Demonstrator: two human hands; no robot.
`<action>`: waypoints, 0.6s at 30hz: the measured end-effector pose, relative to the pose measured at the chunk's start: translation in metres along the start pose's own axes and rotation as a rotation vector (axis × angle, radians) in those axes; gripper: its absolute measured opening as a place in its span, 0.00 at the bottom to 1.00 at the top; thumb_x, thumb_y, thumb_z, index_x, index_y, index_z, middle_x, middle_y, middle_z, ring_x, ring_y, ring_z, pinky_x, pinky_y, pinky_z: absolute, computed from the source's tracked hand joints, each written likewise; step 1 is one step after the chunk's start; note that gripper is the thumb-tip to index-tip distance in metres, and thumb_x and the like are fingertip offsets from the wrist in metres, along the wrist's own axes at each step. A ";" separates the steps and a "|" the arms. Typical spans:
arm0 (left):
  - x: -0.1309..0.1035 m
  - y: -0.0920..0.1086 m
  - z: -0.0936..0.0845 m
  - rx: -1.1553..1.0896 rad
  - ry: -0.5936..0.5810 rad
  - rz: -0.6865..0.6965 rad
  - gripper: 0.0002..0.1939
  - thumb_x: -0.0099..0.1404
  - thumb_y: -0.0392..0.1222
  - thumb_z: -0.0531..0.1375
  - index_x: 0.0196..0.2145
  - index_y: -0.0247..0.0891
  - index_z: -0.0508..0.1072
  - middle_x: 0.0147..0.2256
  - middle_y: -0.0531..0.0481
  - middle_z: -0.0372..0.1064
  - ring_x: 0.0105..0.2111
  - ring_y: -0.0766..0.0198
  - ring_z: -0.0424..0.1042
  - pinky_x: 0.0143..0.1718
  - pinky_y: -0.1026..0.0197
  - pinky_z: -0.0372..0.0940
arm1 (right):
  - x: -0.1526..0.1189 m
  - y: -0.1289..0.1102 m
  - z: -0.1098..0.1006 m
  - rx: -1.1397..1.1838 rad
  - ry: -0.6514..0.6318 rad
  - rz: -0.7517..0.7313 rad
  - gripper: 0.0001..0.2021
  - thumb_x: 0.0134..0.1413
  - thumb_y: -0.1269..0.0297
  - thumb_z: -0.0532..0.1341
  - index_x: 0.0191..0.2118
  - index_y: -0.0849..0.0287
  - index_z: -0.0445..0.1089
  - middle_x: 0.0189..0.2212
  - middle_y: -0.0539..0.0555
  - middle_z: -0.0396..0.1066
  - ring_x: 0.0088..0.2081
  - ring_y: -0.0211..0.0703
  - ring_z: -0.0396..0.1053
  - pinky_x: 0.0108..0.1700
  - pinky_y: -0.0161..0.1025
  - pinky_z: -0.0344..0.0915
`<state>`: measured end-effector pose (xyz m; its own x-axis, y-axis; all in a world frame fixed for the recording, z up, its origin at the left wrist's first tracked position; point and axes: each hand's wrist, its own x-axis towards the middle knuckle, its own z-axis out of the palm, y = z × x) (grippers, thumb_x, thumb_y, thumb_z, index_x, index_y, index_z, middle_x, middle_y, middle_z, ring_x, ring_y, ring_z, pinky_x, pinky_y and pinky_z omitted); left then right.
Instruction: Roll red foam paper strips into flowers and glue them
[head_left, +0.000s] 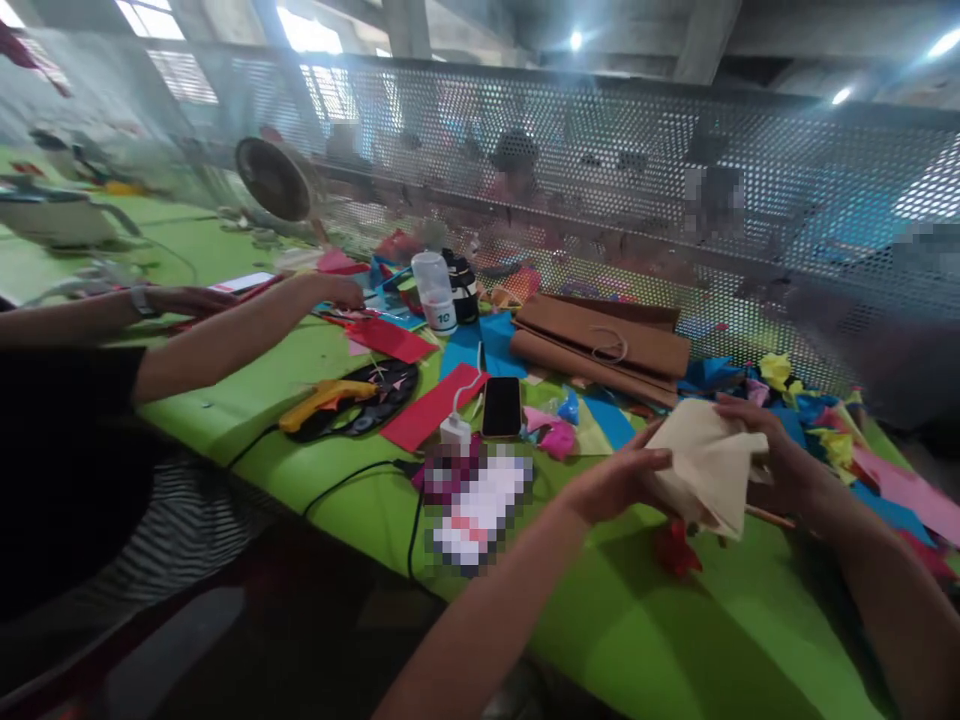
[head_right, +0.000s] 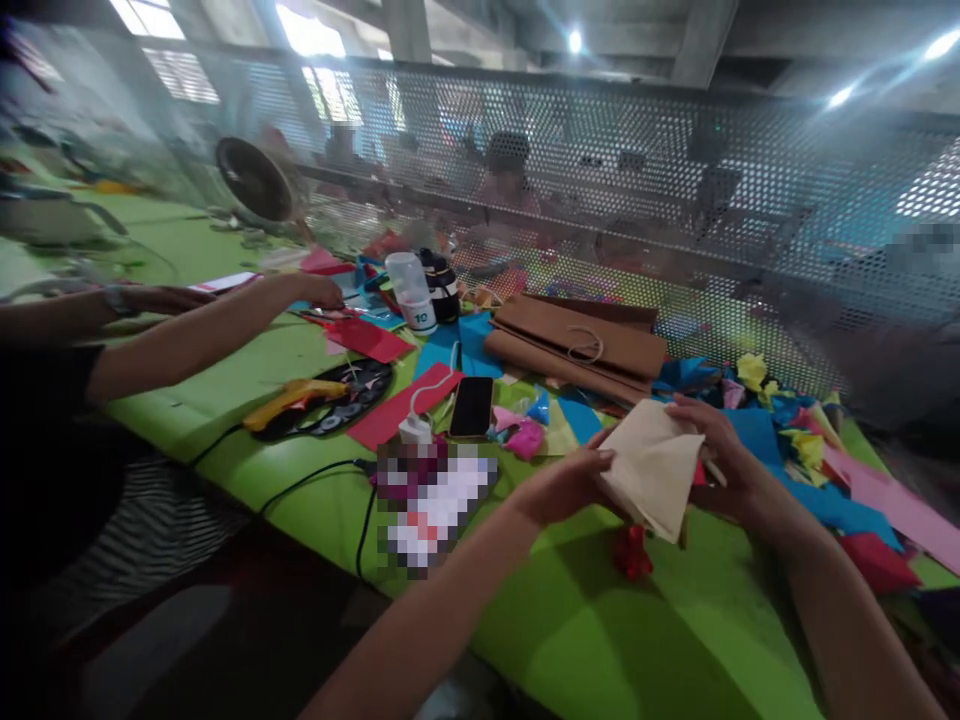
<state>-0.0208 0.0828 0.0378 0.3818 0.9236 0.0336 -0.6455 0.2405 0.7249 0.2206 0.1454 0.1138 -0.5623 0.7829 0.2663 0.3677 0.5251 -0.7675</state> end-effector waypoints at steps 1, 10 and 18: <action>0.000 0.000 0.001 0.016 0.029 0.024 0.46 0.53 0.50 0.75 0.68 0.50 0.67 0.64 0.38 0.69 0.46 0.48 0.78 0.37 0.52 0.76 | -0.001 -0.003 0.000 -0.034 0.005 -0.041 0.35 0.44 0.54 0.76 0.61 0.39 0.71 0.72 0.56 0.60 0.76 0.65 0.48 0.72 0.58 0.56; -0.002 0.008 -0.001 0.102 0.195 0.091 0.50 0.43 0.40 0.79 0.63 0.45 0.68 0.59 0.38 0.73 0.55 0.43 0.75 0.47 0.48 0.75 | -0.006 0.004 0.006 0.604 0.218 0.247 0.05 0.53 0.55 0.62 0.32 0.47 0.69 0.67 0.50 0.69 0.61 0.70 0.72 0.46 0.59 0.75; -0.007 0.011 -0.002 0.129 0.278 0.120 0.40 0.50 0.51 0.76 0.58 0.38 0.72 0.50 0.40 0.78 0.50 0.46 0.75 0.50 0.50 0.70 | -0.007 0.032 -0.007 0.543 0.221 0.275 0.19 0.61 0.39 0.51 0.32 0.48 0.58 0.56 0.58 0.78 0.52 0.70 0.78 0.45 0.61 0.74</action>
<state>-0.0318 0.0797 0.0444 0.1008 0.9935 -0.0522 -0.5789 0.1012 0.8091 0.2412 0.1589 0.0917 -0.3140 0.9454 0.0871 0.0170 0.0973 -0.9951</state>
